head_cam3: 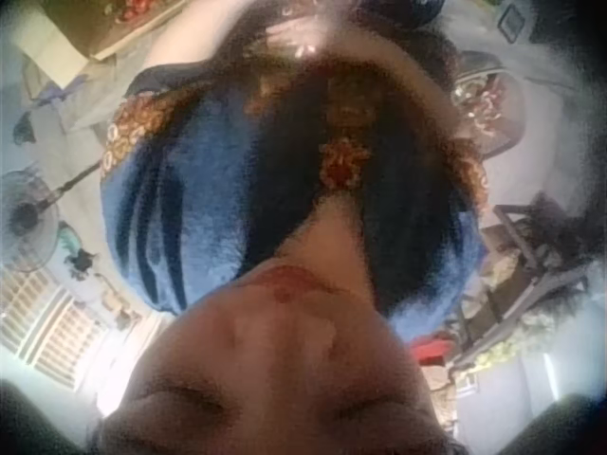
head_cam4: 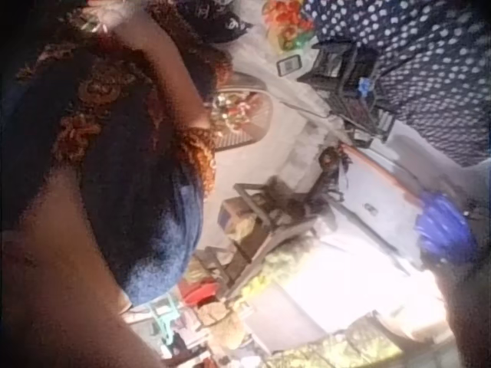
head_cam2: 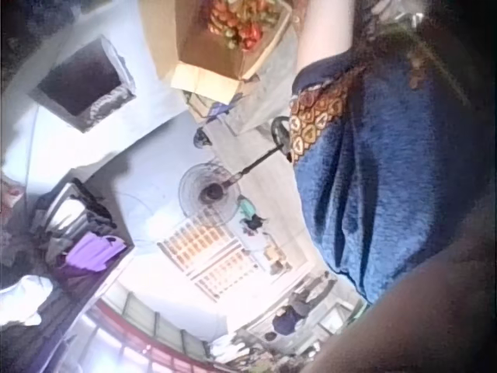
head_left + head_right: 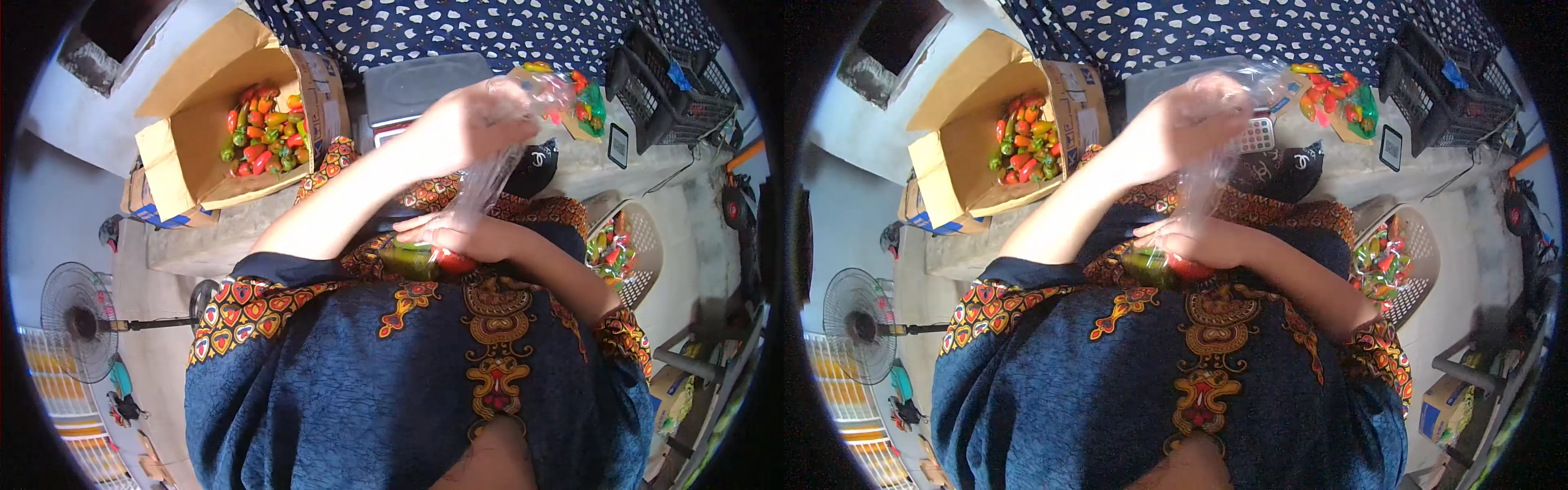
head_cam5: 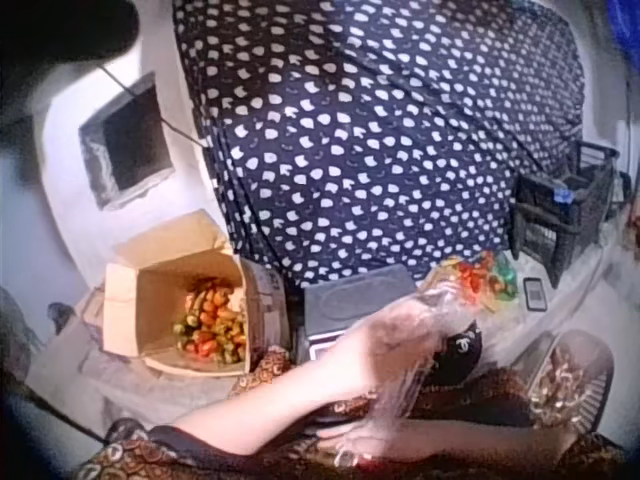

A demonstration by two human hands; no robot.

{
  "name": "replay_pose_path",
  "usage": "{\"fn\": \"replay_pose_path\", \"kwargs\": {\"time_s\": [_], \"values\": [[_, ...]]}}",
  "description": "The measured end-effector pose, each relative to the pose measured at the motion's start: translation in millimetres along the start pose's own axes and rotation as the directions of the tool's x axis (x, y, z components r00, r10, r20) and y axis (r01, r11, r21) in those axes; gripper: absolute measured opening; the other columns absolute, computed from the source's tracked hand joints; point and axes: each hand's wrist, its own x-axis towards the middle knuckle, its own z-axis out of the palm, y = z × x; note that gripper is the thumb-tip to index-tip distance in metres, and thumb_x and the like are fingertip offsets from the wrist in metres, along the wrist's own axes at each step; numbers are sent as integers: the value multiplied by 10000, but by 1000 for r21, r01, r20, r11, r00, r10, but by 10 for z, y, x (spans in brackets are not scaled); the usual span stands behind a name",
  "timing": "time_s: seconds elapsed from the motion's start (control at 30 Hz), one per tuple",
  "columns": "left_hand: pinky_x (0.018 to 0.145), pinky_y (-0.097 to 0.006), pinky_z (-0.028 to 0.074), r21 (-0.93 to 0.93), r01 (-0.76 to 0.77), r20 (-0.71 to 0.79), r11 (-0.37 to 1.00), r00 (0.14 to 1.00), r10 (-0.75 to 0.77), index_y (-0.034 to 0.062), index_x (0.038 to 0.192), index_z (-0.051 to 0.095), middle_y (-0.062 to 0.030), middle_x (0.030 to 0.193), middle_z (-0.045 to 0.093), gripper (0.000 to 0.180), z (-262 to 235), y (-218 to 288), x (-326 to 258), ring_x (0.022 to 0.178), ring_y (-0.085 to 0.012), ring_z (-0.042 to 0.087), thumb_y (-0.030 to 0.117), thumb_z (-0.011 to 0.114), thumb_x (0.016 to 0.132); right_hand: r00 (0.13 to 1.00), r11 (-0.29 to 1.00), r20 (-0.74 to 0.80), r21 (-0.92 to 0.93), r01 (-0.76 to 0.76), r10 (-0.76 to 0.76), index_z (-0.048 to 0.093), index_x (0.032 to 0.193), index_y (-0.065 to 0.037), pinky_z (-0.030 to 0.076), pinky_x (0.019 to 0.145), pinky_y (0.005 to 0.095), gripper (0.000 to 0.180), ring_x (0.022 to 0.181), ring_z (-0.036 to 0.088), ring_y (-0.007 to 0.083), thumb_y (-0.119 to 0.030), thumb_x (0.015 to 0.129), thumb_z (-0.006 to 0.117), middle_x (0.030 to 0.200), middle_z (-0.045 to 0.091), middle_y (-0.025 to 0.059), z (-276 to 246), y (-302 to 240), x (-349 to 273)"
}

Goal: The person picks peppers from a cardboard box, places them on a digital scale to weigh them, and then puts them into small clear plastic bags.

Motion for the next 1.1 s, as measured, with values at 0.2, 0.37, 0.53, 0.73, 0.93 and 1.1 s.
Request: {"fn": "replay_pose_path", "kwargs": {"time_s": [0.2,0.37,0.53,0.73,0.93,1.1], "values": [[713,-309,484,-310,445,483,840,835,-263,45,1076,590,-70,801,606,411,-143,17,-644,763,-152,575,239,702,732,977,934,-193,357,-17,92,550,1192,38,388,1012,346,368,1155,520,243,-225,943,484,1223,563,148,41,-47,42],[583,-356,483,-325,67,150,943,988,-18,55,840,639,-105,695,620,148,-15,88,-660,645,-264,633,193,612,793,976,991,-218,-129,-19,-9,592,1127,-4,443,909,340,323,1012,574,200,-248,922,535,1062,618,119,-24,-185,-16],[561,-413,470,-207,26,119,978,993,-1,68,746,584,-128,678,598,141,113,220,-414,653,-323,611,206,598,773,964,947,-194,-231,-225,181,617,1075,-38,457,846,331,295,973,587,157,-261,926,492,1052,625,109,-15,-221,-59],[651,-333,488,-349,166,128,922,983,-129,78,890,611,-104,748,627,145,110,315,-223,722,-232,627,187,632,796,916,819,-51,-430,-379,398,583,1146,-22,466,860,336,370,962,602,184,-303,938,464,1038,633,139,-103,-347,29],[729,-238,443,-584,323,89,745,937,-337,20,1062,531,-10,879,566,277,-125,90,-455,798,-73,527,108,627,819,950,787,-52,-548,-284,307,640,1047,0,479,807,379,316,871,633,256,-176,873,444,947,661,186,75,-111,65],[789,-215,396,-748,441,217,495,868,-446,20,1156,463,27,867,490,311,-109,-226,-995,846,-59,471,149,596,907,953,913,-204,-299,-277,223,651,1032,-27,494,750,381,306,785,639,270,-178,835,473,888,668,181,143,54,4]]}}
